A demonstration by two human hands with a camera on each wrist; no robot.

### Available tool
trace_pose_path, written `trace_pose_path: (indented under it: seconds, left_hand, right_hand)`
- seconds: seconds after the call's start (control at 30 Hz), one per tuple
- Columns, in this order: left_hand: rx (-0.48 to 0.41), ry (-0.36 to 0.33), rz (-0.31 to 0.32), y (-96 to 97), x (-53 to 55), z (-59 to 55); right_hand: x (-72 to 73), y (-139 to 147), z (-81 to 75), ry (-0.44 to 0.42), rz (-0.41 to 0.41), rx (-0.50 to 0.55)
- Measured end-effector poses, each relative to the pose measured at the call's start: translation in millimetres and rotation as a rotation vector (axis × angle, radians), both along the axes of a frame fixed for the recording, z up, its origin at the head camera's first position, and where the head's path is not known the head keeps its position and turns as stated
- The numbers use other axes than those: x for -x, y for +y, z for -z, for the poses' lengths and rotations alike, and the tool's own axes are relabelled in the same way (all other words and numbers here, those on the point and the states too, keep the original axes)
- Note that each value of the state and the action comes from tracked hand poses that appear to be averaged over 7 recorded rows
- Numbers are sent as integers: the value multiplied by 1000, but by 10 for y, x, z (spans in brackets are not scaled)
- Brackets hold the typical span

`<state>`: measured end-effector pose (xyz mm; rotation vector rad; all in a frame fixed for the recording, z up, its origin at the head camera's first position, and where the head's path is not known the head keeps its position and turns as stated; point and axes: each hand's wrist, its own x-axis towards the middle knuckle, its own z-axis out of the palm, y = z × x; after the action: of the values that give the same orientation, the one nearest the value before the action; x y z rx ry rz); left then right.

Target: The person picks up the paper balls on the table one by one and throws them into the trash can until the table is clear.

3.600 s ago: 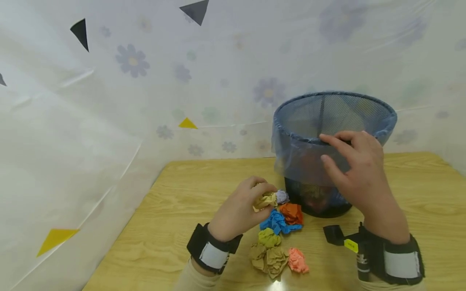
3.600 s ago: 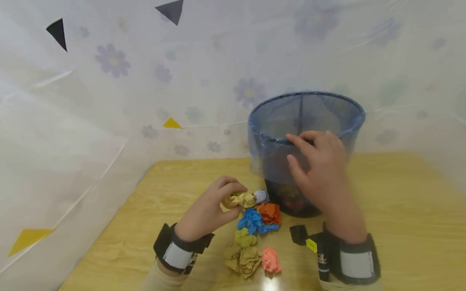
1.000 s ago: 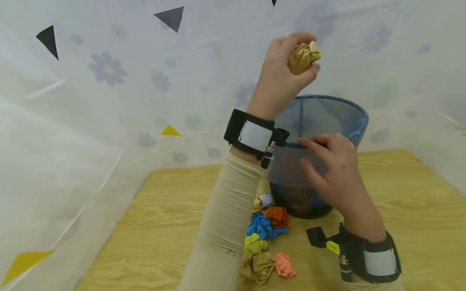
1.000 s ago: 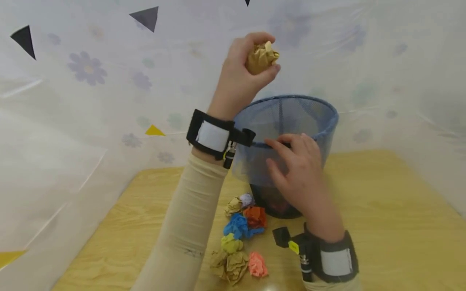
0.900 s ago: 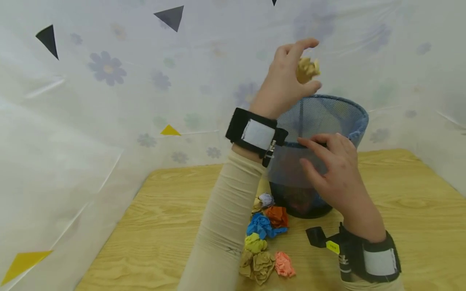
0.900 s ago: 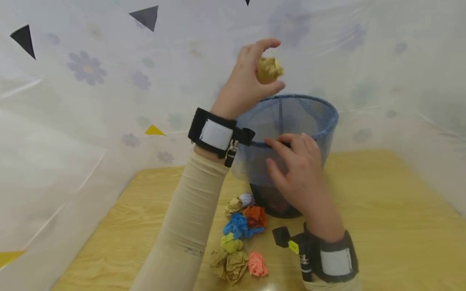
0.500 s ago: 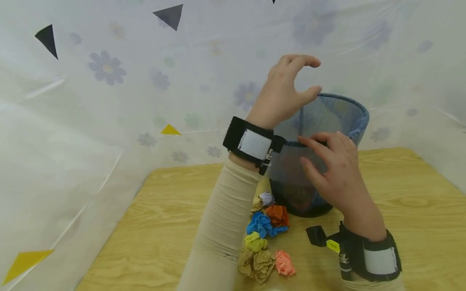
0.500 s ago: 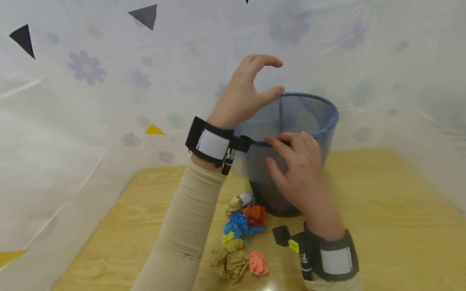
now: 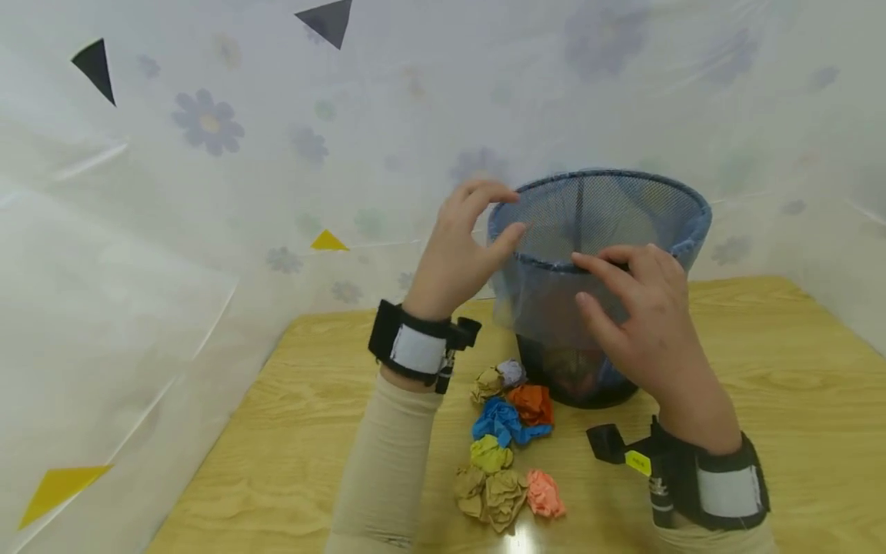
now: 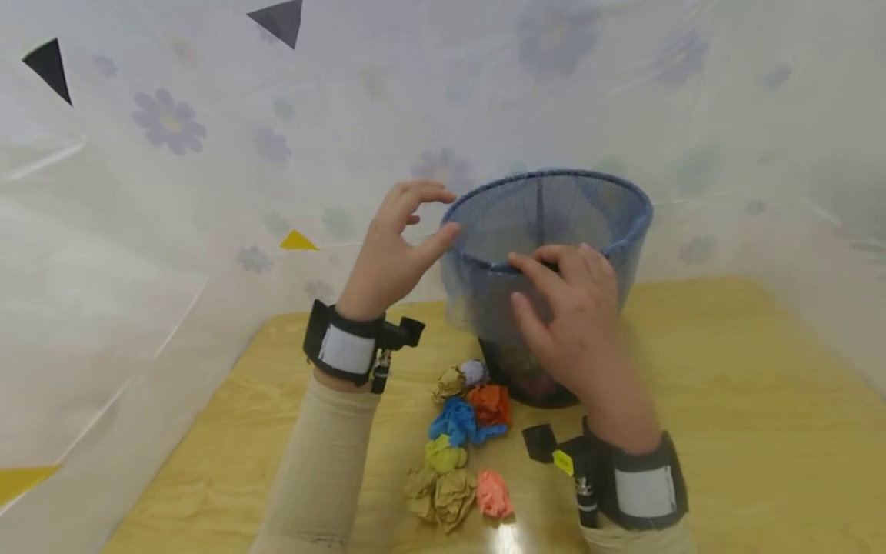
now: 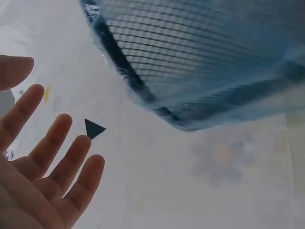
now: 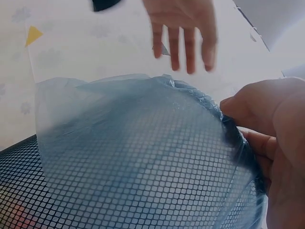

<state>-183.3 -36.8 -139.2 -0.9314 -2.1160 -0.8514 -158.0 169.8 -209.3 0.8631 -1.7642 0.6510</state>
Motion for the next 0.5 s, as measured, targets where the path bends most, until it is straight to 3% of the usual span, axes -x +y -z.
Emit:
trace_pose_path:
  seconds: [0.1, 0.23, 0.33, 0.4, 0.5]
  left_hand:
    - [-76, 61, -1, -165, -12, 235]
    - [-293, 159, 6, -324, 8, 515]
    - [-397, 140, -6, -411, 48, 692]
    - [-352, 89, -36, -457, 82, 807]
    - [-174, 10, -82, -512, 135, 988]
  right_hand:
    - [2, -1, -9, -11, 11, -4]
    - [3, -11, -23, -13, 17, -2]
    - [-2, -13, -27, -19, 24, -8]
    - [-8, -18, -25, -22, 26, -9]
    - [-16, -27, -16, -30, 32, -14]
